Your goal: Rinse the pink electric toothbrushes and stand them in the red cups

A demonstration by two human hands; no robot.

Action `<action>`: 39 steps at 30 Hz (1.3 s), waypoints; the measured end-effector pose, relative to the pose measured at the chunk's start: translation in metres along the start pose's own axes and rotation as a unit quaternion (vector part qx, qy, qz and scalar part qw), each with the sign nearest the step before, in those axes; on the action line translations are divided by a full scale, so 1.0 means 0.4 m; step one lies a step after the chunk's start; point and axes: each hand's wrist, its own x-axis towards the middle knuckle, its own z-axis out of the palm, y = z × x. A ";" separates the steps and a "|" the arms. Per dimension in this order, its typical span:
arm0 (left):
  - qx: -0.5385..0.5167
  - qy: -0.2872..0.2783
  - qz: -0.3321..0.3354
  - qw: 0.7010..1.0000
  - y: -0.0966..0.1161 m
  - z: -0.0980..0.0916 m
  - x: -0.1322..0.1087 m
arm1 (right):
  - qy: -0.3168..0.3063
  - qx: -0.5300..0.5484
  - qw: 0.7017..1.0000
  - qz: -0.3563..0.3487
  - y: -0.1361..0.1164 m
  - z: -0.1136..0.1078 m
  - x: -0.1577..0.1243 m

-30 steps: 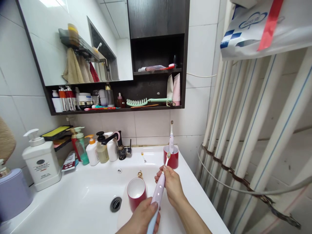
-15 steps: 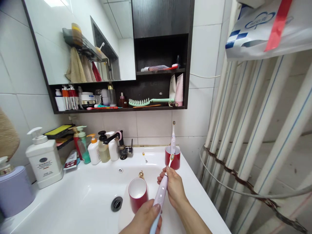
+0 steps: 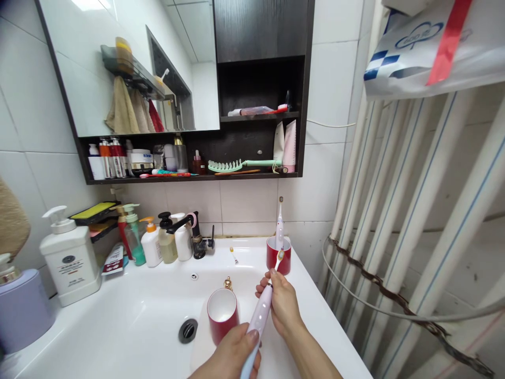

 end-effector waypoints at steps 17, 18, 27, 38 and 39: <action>0.078 0.047 -0.001 0.996 0.011 -0.001 -0.002 | 0.016 -0.002 1.000 -0.004 -0.010 0.008 -0.002; 0.055 0.037 -0.003 0.998 0.013 -0.001 -0.004 | 0.016 -0.002 1.000 -0.004 -0.010 0.007 -0.002; 0.085 0.052 -0.005 0.995 0.013 0.000 -0.004 | 0.013 0.012 1.000 -0.006 -0.003 0.001 0.006; 0.137 0.012 -0.041 0.990 -0.006 0.009 -0.020 | 0.097 0.049 0.993 -0.042 -0.055 -0.046 0.051; 0.136 0.020 -0.041 0.990 -0.011 0.012 -0.017 | 0.089 0.041 0.995 -0.024 -0.058 -0.050 0.052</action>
